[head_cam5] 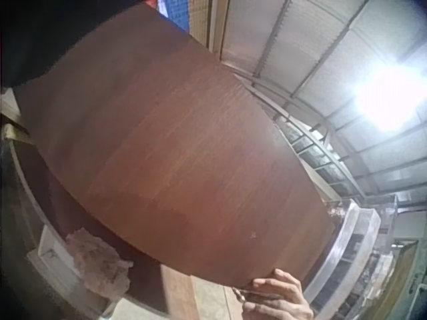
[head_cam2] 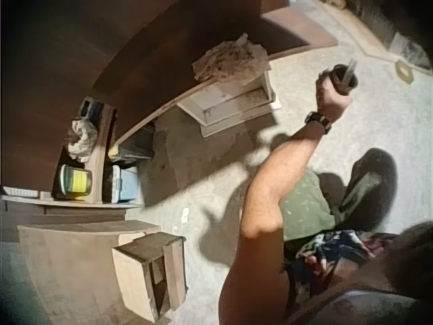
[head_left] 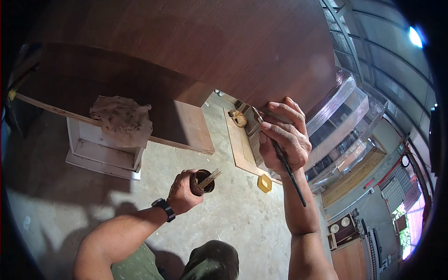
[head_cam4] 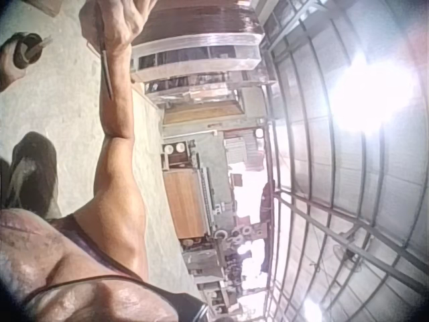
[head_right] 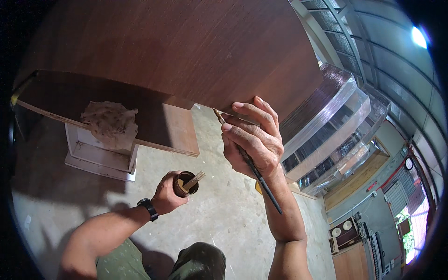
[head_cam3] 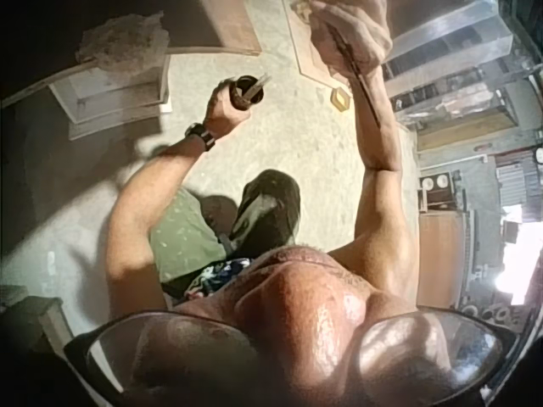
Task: The person stains the edge of a wooden cabinet component using a small brush and then wipes the surface with a cloth.
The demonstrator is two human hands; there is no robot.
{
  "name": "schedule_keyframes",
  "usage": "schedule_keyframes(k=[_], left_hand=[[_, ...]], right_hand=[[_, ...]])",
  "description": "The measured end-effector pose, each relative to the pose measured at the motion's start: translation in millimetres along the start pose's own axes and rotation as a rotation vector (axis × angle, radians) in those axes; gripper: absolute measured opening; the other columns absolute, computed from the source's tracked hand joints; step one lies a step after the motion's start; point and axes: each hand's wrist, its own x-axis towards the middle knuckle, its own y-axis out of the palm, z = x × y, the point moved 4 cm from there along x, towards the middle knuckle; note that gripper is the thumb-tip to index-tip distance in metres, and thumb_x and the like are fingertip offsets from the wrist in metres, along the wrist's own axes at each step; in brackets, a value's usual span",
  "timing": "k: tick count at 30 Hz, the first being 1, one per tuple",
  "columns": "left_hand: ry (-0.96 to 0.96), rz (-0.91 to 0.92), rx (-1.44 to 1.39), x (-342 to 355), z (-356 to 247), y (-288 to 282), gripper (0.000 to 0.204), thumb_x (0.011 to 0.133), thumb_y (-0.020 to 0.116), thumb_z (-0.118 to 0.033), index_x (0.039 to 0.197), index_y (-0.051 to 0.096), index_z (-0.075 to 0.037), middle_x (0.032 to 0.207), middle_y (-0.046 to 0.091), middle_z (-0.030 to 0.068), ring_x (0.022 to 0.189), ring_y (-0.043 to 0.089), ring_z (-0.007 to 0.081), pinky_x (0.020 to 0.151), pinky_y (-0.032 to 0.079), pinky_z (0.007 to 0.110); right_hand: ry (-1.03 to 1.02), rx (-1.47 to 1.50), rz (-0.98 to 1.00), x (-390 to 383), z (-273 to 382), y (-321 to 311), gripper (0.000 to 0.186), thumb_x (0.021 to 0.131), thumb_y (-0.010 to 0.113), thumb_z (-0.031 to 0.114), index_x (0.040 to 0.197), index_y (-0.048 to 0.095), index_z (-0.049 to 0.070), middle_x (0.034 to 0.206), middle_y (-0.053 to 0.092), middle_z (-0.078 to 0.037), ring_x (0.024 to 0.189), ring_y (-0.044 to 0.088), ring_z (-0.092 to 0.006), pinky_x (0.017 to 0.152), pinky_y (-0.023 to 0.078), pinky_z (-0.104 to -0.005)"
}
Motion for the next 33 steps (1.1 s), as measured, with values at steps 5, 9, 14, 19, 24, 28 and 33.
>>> schedule_keyframes(k=[5, 9, 14, 19, 24, 28, 33], left_hand=[[0.006, -0.001, 0.015, 0, -1, -1, 0.057, 0.072, 0.079, -0.010, 0.125, 0.060, -0.004, 0.118, 0.067, 0.0180, 0.114, 0.062, 0.0393, 0.101, 0.050, 0.049], [0.006, 0.016, 0.022, 1, 3, 2, 0.056, 0.071, 0.079, -0.010, 0.124, 0.061, -0.005, 0.118, 0.067, 0.0176, 0.114, 0.062, 0.0391, 0.101, 0.050, 0.049], [0.006, 0.034, 0.024, 0, 7, 3, 0.057, 0.071, 0.079, -0.010, 0.125, 0.060, -0.005, 0.119, 0.067, 0.0166, 0.115, 0.062, 0.0385, 0.102, 0.050, 0.048], [0.001, 0.039, 0.033, 0, 7, 4, 0.059, 0.071, 0.079, -0.011, 0.126, 0.059, -0.005, 0.120, 0.066, 0.0167, 0.116, 0.062, 0.0378, 0.104, 0.049, 0.048], [-0.048, 0.016, 0.015, -2, 4, 2, 0.058, 0.071, 0.079, -0.011, 0.125, 0.060, -0.005, 0.121, 0.066, 0.0164, 0.116, 0.062, 0.0377, 0.104, 0.049, 0.048], [-0.073, 0.050, 0.026, -1, 4, 2, 0.064, 0.068, 0.084, -0.013, 0.127, 0.061, -0.006, 0.125, 0.064, 0.0141, 0.119, 0.062, 0.0337, 0.107, 0.050, 0.043], [-0.075, 0.073, 0.012, 2, 1, 0, 0.057, 0.071, 0.079, -0.012, 0.124, 0.061, -0.005, 0.120, 0.066, 0.0169, 0.117, 0.061, 0.0379, 0.104, 0.049, 0.048]], right_hand=[[0.007, 0.007, -0.004, -2, -2, 0, 0.026, 0.079, 0.082, -0.004, 0.098, 0.076, 0.013, 0.091, 0.082, -0.006, 0.116, 0.074, -0.0278, 0.113, 0.048, -0.0523], [0.007, -0.002, -0.007, -4, -2, -1, 0.026, 0.079, 0.081, -0.004, 0.097, 0.076, 0.013, 0.091, 0.081, -0.007, 0.115, 0.074, -0.0284, 0.112, 0.049, -0.0526], [0.011, -0.008, -0.007, -7, -4, -1, 0.025, 0.079, 0.081, -0.004, 0.096, 0.076, 0.012, 0.091, 0.081, -0.007, 0.115, 0.074, -0.0286, 0.112, 0.049, -0.0527], [0.018, -0.010, -0.007, -11, -6, -2, 0.023, 0.079, 0.081, -0.004, 0.096, 0.076, 0.012, 0.092, 0.081, -0.008, 0.116, 0.073, -0.0285, 0.112, 0.050, -0.0526], [0.017, -0.002, -0.009, -16, -9, -3, 0.020, 0.082, 0.080, -0.002, 0.098, 0.076, 0.010, 0.092, 0.081, -0.009, 0.118, 0.073, -0.0309, 0.113, 0.048, -0.0549], [0.017, 0.002, 0.018, -18, -11, -7, 0.013, 0.088, 0.077, 0.002, 0.101, 0.075, 0.006, 0.091, 0.080, -0.012, 0.118, 0.072, -0.0374, 0.113, 0.047, -0.0600], [0.030, 0.015, 0.011, -24, -15, -8, 0.012, 0.089, 0.078, 0.004, 0.100, 0.075, 0.006, 0.092, 0.080, -0.013, 0.118, 0.072, -0.0378, 0.113, 0.047, -0.0605]])
